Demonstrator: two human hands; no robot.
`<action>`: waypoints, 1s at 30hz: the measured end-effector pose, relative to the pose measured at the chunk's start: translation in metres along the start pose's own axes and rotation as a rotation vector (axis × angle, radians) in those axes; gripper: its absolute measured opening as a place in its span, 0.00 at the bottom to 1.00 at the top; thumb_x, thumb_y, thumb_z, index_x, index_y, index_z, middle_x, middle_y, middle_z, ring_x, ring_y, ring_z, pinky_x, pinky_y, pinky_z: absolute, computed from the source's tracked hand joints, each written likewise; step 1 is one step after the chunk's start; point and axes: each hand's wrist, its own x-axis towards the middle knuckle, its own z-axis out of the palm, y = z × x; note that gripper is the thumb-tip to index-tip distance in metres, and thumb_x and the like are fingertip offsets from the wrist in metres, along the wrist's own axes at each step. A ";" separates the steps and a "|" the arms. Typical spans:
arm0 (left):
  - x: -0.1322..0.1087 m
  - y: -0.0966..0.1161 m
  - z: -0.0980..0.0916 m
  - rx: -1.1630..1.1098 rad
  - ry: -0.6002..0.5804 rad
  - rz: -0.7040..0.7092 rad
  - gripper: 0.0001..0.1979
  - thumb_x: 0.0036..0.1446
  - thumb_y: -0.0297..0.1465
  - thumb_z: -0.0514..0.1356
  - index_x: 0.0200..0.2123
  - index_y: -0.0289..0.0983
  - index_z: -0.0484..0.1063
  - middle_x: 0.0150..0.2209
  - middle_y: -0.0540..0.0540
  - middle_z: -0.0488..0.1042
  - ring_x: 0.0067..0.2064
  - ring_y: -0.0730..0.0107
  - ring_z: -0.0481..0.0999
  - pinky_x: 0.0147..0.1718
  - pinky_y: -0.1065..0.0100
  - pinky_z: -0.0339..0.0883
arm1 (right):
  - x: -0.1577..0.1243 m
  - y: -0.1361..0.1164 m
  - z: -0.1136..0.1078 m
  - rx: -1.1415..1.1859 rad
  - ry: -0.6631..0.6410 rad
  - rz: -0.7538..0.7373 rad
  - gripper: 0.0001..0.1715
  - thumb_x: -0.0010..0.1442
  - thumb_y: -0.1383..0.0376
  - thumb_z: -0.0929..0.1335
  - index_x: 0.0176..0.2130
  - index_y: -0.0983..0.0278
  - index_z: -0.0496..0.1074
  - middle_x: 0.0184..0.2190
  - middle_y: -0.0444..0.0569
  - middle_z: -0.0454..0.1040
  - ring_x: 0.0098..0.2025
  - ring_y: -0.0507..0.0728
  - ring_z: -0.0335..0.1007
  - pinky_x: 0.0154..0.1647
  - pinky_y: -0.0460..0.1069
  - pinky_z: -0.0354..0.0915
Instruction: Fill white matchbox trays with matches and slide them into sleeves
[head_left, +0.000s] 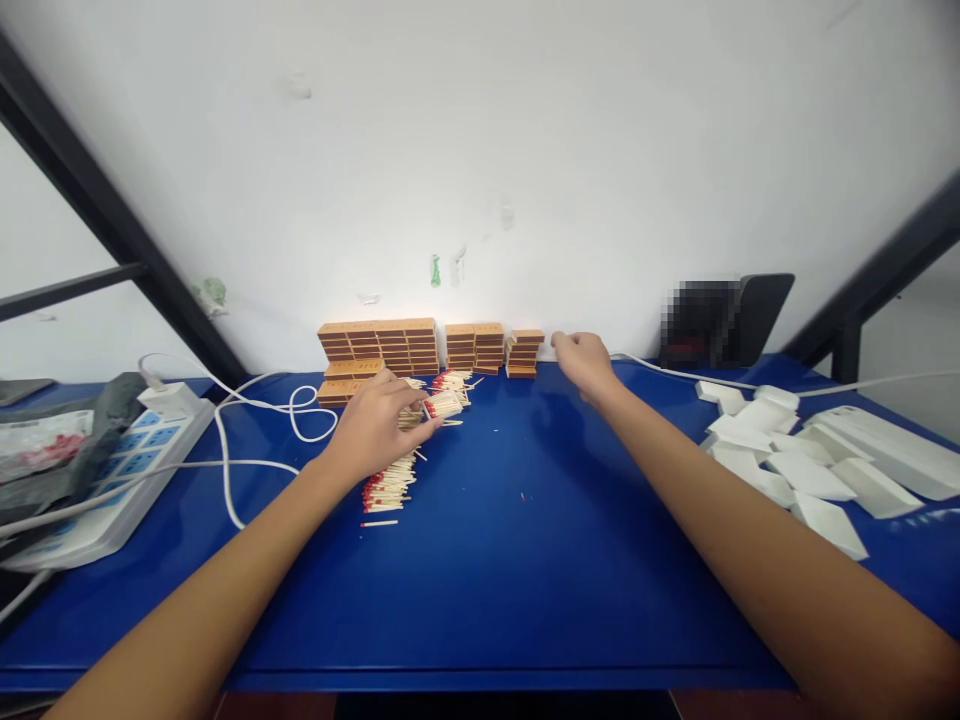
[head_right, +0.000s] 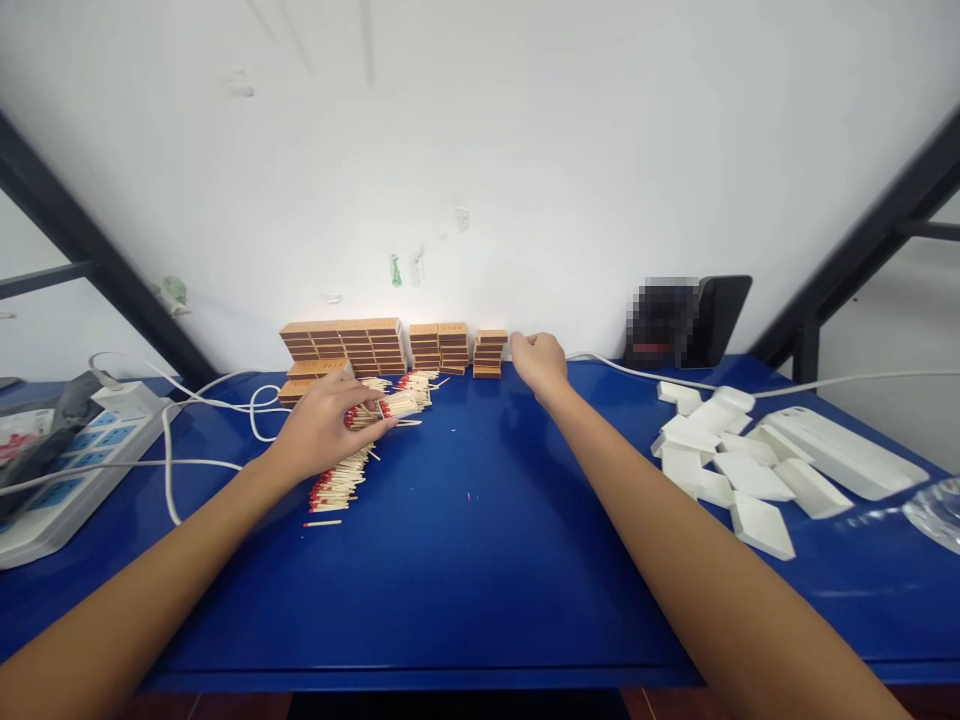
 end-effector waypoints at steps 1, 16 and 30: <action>0.000 0.001 -0.001 0.001 -0.002 0.000 0.16 0.67 0.43 0.66 0.45 0.36 0.82 0.37 0.42 0.81 0.42 0.55 0.72 0.44 0.55 0.68 | 0.001 -0.003 0.001 0.037 0.012 0.015 0.20 0.70 0.51 0.66 0.32 0.60 0.72 0.25 0.49 0.73 0.29 0.58 0.68 0.30 0.51 0.63; -0.001 0.000 -0.001 0.015 0.020 -0.016 0.14 0.67 0.43 0.66 0.44 0.37 0.82 0.36 0.43 0.81 0.42 0.55 0.72 0.44 0.55 0.68 | 0.002 -0.016 0.012 0.499 -0.031 0.207 0.15 0.64 0.60 0.73 0.29 0.61 0.68 0.23 0.40 0.65 0.22 0.49 0.58 0.18 0.44 0.56; -0.002 0.008 0.000 0.018 0.136 -0.131 0.17 0.66 0.46 0.67 0.45 0.38 0.84 0.34 0.42 0.81 0.41 0.56 0.76 0.41 0.57 0.70 | -0.104 -0.062 -0.002 0.574 -0.351 -0.038 0.13 0.65 0.59 0.74 0.32 0.64 0.75 0.29 0.48 0.77 0.22 0.49 0.64 0.14 0.42 0.57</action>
